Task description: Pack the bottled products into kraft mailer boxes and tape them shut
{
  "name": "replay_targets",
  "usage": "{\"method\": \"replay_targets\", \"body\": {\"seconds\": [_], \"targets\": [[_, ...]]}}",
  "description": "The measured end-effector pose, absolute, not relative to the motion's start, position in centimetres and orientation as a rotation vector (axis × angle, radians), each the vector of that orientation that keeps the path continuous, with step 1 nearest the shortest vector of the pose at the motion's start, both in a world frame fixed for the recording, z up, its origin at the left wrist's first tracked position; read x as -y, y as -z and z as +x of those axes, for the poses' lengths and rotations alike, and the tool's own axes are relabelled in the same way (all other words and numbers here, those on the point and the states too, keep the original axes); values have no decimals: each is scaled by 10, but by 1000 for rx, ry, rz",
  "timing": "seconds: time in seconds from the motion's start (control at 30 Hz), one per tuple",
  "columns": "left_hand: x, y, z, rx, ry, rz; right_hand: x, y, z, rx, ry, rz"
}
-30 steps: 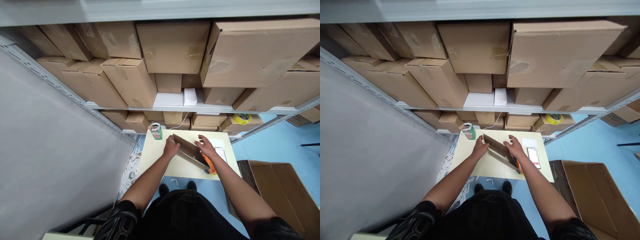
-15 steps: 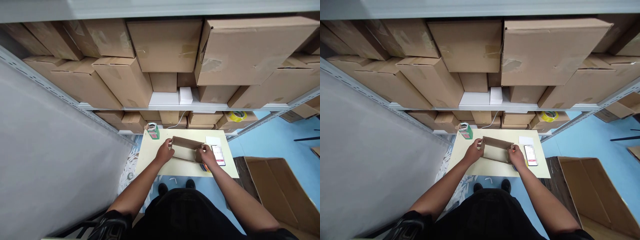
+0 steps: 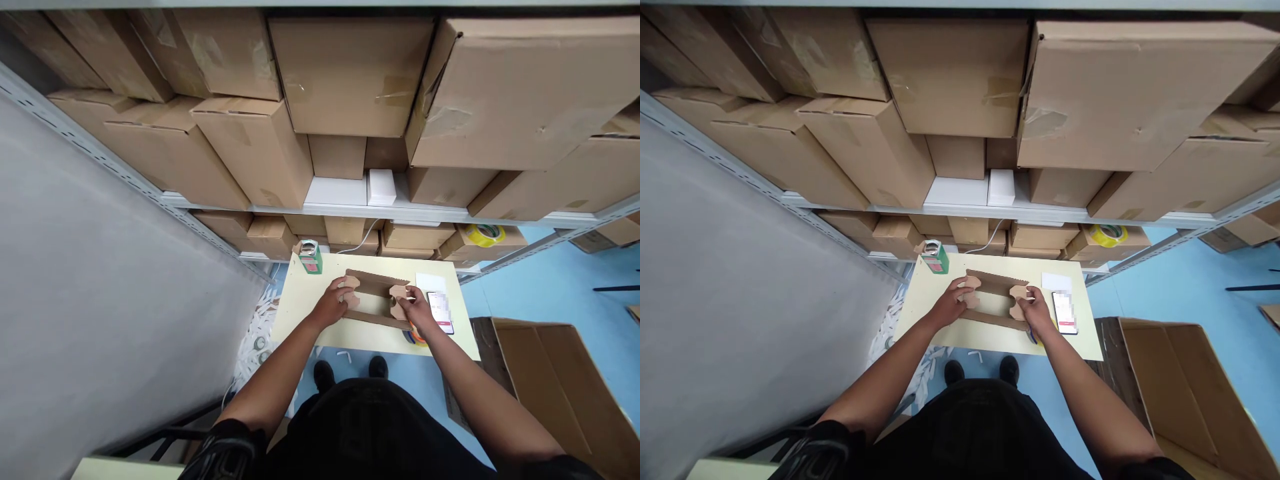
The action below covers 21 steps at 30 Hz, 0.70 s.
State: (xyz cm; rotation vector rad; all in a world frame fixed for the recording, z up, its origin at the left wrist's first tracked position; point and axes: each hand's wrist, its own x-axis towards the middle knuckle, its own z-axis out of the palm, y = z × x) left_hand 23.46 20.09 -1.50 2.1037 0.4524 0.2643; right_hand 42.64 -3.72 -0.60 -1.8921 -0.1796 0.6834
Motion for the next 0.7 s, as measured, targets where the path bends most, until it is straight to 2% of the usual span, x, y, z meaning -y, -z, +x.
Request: {"method": "replay_targets", "body": {"seconds": [0.33, 0.53, 0.7], "targets": [[-209, 13, 225, -381, -220, 2044, 36, 22, 429, 148, -742, -1799], [-213, 4, 204, -203, -50, 2011, 38, 33, 433, 100, -743, -1788], [-195, -3, 224, -450, -229, 2170, 38, 39, 433, 68, -768, -1695]]}}
